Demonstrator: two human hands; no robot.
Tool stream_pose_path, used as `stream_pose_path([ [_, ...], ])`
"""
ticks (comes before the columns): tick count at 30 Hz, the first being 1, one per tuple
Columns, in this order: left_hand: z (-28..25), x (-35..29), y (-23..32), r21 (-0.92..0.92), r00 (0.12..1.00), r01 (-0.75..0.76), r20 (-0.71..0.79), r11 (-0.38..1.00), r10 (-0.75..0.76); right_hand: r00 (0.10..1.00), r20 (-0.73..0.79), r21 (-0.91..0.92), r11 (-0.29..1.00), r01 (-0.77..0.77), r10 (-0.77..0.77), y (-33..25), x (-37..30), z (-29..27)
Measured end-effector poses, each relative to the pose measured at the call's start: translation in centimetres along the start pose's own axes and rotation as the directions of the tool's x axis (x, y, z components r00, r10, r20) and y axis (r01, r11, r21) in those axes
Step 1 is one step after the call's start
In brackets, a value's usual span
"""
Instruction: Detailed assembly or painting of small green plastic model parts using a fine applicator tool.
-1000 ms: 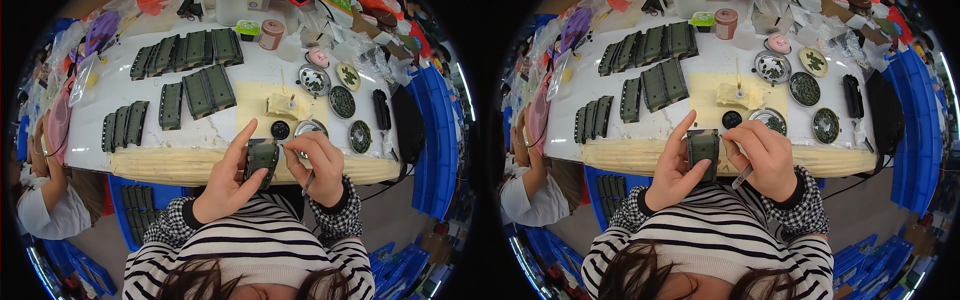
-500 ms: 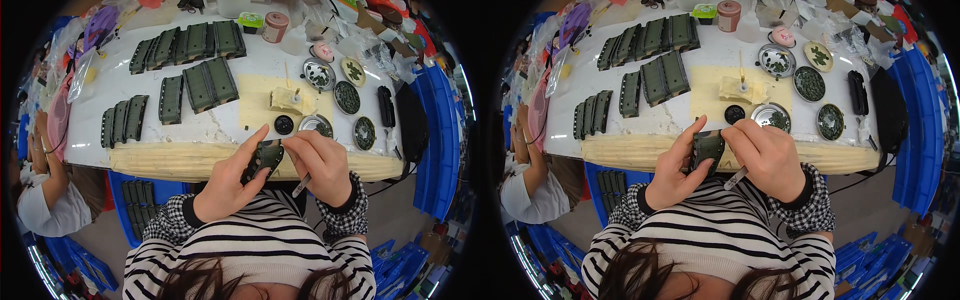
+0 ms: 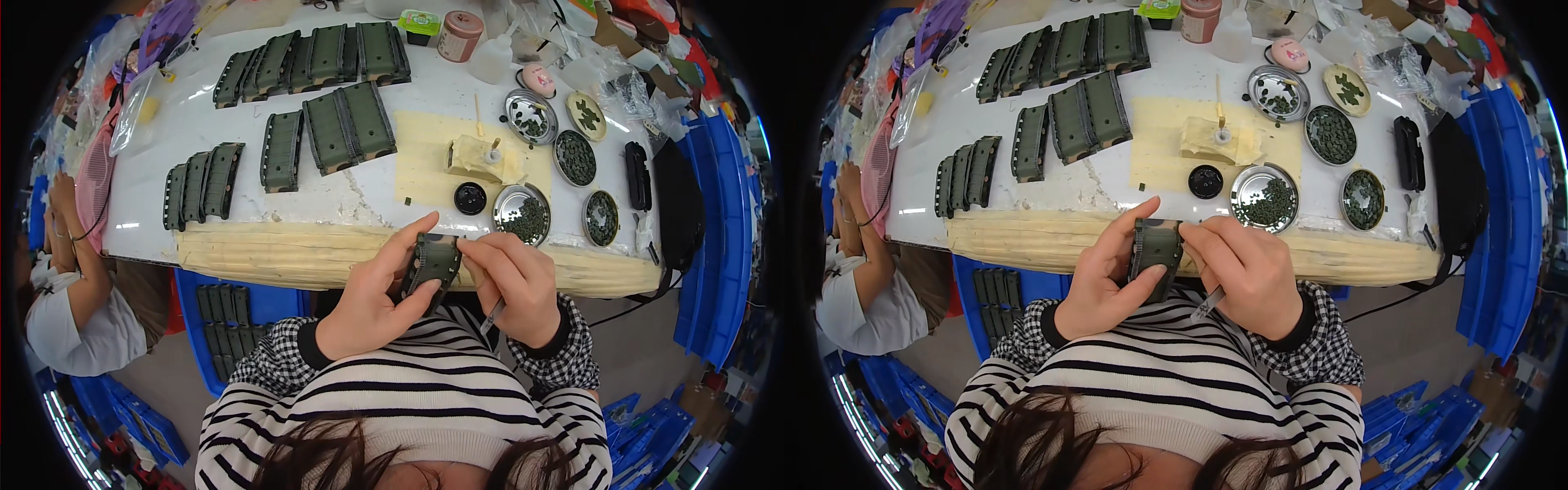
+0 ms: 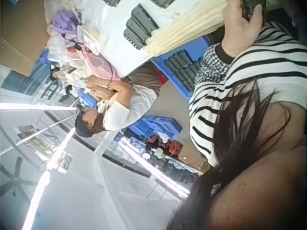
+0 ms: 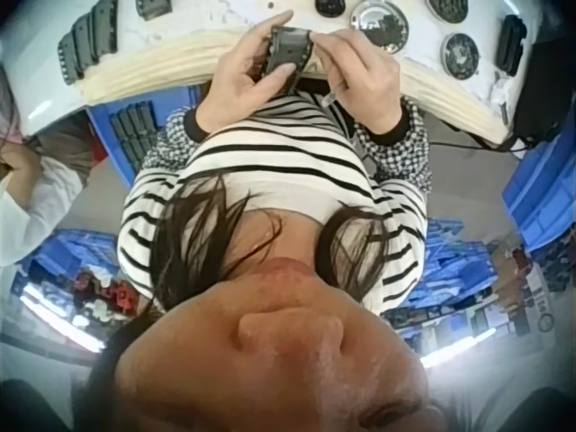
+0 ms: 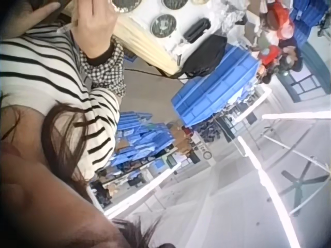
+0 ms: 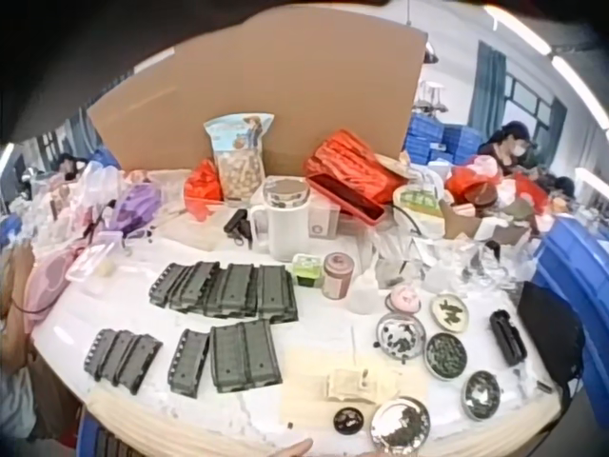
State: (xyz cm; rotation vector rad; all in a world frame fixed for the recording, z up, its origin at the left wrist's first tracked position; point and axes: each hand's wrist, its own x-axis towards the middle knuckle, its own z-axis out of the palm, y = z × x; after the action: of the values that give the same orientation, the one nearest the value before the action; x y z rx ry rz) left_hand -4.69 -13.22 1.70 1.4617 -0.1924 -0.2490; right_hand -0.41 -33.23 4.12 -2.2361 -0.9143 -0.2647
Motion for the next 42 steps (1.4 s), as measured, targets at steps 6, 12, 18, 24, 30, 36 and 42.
stream_pose_path([
  [6, -1.3, -0.3, 0.5, -0.143, 0.994, 0.072, -0.068, 0.987, -0.083, 0.976, -0.148, 0.034, 0.987, -0.155, 0.158, -0.3, -0.4, -0.9],
  [12, -2.8, 0.1, 1.2, -0.230, 0.951, -0.005, -0.302, 0.973, -0.066, 0.974, -0.145, -0.038, 0.983, -0.179, 0.172, 0.0, -0.1, 0.4],
  [18, -3.4, -0.1, 1.3, -0.160, 0.929, -0.072, -0.371, 0.985, 0.007, 0.998, -0.071, -0.241, 0.970, -0.016, -0.002, -0.4, 2.2, 3.8],
  [24, -3.8, -0.8, 1.2, -0.207, 0.943, -0.044, -0.332, 0.977, -0.028, 1.000, 0.029, -0.361, 0.933, 0.000, 0.012, -0.8, 3.9, 5.4],
  [30, -3.6, -0.8, 1.2, -0.239, 0.957, -0.014, -0.285, 0.971, -0.056, 0.990, -0.091, -0.197, 0.973, -0.120, 0.104, -1.1, 2.8, 2.4],
  [36, -3.2, -0.5, 1.0, -0.232, 0.965, 0.011, -0.254, 0.973, -0.071, 0.807, -0.386, -0.401, 0.706, -0.584, 0.447, 6.0, -2.9, -7.0],
  [42, -2.6, 0.4, 1.3, -0.236, 0.969, -0.006, -0.243, 0.972, -0.053, 0.750, -0.274, -0.286, 0.693, -0.662, 0.602, 10.3, -5.5, -9.0],
])
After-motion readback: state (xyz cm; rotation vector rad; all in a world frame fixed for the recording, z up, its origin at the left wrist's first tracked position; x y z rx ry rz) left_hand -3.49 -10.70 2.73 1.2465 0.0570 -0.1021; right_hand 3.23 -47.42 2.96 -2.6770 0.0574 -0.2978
